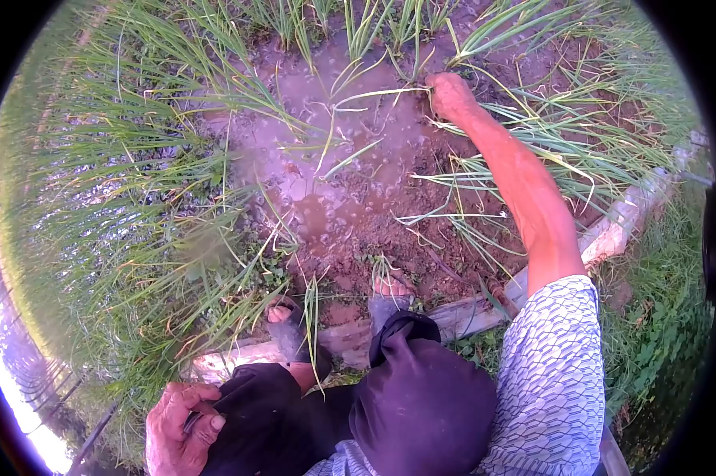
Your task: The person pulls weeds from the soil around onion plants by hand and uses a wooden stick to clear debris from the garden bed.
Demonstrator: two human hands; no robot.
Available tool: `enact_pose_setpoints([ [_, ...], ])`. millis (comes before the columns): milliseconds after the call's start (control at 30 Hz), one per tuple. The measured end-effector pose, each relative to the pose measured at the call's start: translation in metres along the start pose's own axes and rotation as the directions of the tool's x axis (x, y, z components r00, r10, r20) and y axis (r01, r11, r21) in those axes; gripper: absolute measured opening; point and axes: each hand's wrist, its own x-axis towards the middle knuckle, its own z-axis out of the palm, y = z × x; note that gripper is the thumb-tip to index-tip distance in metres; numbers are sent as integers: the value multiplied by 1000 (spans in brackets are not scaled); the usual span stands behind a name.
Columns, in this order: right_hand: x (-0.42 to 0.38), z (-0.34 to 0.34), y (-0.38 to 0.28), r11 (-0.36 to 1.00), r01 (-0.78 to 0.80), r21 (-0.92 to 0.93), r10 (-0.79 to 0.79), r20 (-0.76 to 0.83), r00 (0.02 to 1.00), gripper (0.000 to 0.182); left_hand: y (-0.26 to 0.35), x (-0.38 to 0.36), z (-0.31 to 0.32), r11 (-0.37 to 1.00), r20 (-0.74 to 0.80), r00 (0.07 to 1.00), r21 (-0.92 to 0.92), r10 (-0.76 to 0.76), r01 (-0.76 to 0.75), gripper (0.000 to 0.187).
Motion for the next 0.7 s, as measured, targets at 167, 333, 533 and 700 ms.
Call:
enact_pose_setpoints([
  [167,15,-1,21,994,-86,73,106,-356,928,29,-2,-6,1,1000,-8,1000,4,-18,18,37],
  [333,13,-29,7,819,-250,516,370,-144,918,23,-2,-7,1,1000,-33,999,17,-24,24,40],
  [533,14,-51,3,2,4,1000,389,-5,921,12,1,-3,2,999,-36,999,22,-37,38,41],
  [700,-13,-105,2,-442,-36,896,-159,-39,986,13,-2,-3,2,999,-40,999,34,-31,32,42],
])
